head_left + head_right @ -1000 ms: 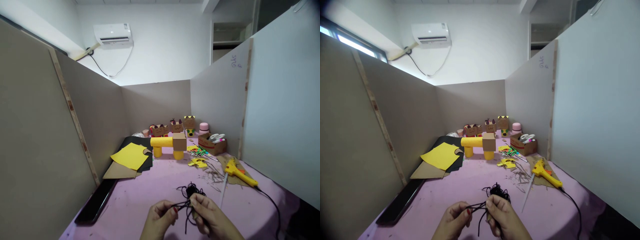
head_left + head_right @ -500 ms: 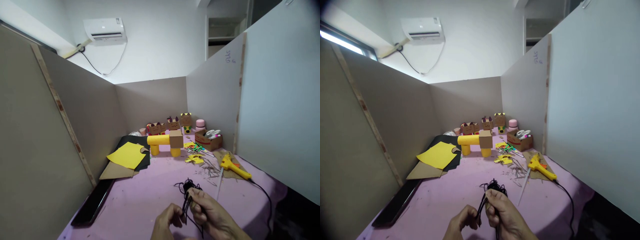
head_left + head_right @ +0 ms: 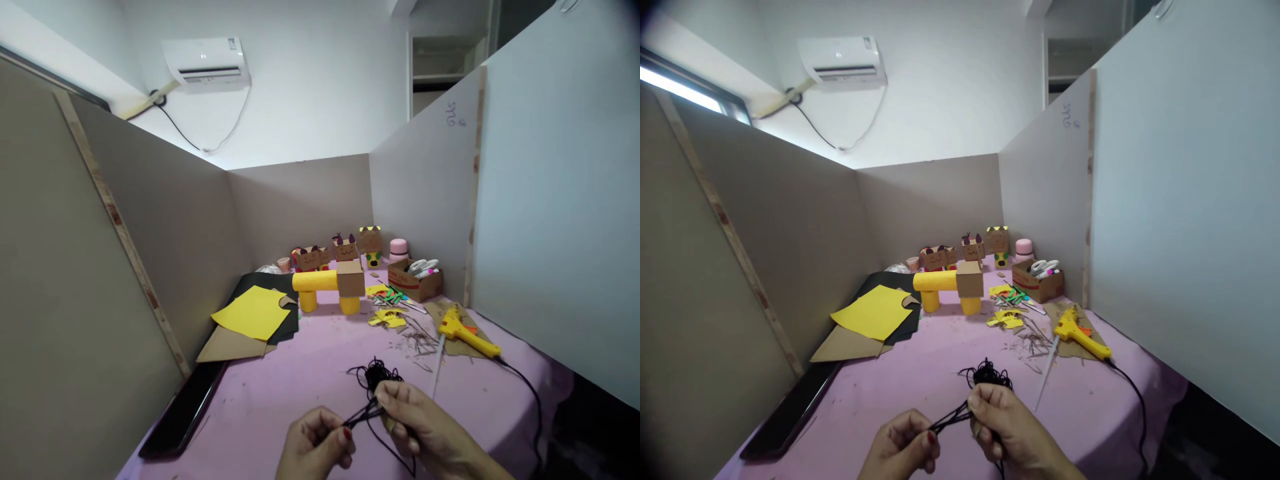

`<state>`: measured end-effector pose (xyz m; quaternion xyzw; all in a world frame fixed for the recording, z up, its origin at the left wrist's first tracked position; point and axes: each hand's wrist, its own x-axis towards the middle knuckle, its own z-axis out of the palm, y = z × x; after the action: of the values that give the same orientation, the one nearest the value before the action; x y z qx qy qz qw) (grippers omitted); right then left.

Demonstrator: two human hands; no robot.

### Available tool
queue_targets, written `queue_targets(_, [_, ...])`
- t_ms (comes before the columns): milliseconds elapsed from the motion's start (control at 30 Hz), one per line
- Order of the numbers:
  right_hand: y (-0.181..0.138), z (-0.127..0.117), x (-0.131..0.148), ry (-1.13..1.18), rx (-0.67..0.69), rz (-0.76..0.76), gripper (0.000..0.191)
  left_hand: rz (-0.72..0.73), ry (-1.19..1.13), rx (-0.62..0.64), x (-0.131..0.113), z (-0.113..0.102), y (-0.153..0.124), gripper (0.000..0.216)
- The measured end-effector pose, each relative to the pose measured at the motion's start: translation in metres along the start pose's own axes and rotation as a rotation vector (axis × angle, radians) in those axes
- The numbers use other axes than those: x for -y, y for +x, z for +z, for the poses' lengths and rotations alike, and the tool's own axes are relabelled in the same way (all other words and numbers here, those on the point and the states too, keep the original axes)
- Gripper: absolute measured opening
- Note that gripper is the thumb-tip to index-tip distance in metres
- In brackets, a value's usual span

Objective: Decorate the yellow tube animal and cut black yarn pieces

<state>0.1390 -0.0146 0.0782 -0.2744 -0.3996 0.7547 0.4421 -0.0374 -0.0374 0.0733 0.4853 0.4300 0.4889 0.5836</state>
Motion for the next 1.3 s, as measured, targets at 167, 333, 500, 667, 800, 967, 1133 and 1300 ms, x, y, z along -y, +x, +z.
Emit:
queue_targets(167, [-0.004, -0.007, 0.001, -0.167, 0.167, 0.006, 0.045, -0.074, -0.154, 0.097, -0.007, -0.006, -0.002, 0.047])
queue_targets(333, [-0.003, -0.010, 0.000, -0.198, 0.243, 0.027, 0.042, -0.045, -0.241, 0.129, -0.010, -0.006, -0.003, 0.043])
queue_targets(500, [-0.003, -0.010, -0.003, -0.295, 0.244, 0.008, 0.044, 0.075, -0.003, 0.026, -0.022, -0.006, -0.005, 0.041])
queue_targets(667, [-0.006, -0.010, -0.006, -0.384, 0.223, -0.046, 0.046, 0.231, 0.323, -0.132, -0.034, -0.005, -0.011, 0.039])
queue_targets(800, [-0.006, -0.009, -0.009, -0.387, 0.222, -0.065, 0.044, 0.176, 0.261, -0.075, -0.038, -0.005, -0.011, 0.038])
queue_targets(967, [-0.002, -0.014, -0.010, -0.425, 0.161, -0.081, 0.044, 0.163, 0.274, -0.049, -0.040, -0.007, -0.007, 0.037])
queue_targets(1133, [-0.008, -0.004, 0.001, -0.810, -0.103, -0.444, 0.047, 0.179, 0.509, 0.053, -0.043, -0.004, -0.002, 0.030])
queue_targets(1300, [-0.010, 0.018, -0.006, -0.838, 0.136, -0.431, 0.059, 0.214, 0.611, 0.092, -0.051, 0.006, -0.005, 0.019])
